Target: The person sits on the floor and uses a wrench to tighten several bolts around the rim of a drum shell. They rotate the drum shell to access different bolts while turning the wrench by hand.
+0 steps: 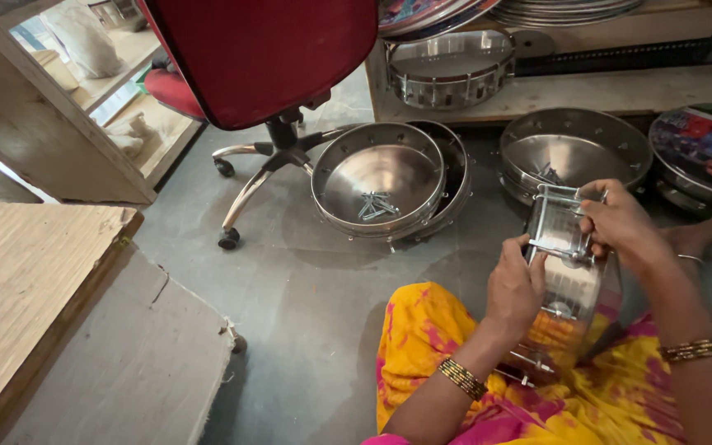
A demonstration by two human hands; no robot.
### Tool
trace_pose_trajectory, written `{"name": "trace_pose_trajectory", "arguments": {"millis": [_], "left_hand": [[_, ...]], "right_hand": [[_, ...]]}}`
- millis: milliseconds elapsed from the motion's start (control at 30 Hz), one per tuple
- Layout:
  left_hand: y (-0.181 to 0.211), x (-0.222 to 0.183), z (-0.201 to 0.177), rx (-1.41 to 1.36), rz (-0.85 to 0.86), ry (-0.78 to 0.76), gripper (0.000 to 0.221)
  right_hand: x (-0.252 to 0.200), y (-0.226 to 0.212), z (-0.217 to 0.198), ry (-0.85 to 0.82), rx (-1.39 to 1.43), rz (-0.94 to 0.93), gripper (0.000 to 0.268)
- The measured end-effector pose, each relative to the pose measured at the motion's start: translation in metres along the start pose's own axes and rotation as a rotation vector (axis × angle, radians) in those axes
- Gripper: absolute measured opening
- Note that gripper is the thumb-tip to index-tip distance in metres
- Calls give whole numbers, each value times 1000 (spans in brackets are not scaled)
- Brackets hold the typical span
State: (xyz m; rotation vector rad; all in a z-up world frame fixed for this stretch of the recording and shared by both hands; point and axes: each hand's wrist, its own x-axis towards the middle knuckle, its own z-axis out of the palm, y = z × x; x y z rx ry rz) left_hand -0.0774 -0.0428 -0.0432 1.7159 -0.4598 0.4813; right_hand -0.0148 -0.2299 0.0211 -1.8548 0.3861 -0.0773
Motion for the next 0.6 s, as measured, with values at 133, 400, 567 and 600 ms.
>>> {"name": "trace_pose_trajectory", "arguments": {"millis": [133,400,567,600], "left_hand": [[-2,-4,1,-2,-57,-21,37],[-3,-1,2,-22,-9,1,35],[-7,-1,4,-17,-20,-10,35],[-8,-2,4,-10,-21,-11,35]], "right_hand": [[12,16,-3,31,-5,38,29],[21,15,-4,20,3,46,28],[22,24,-3,34,3,74,30],[22,25,-2,35,8,74,31]]}}
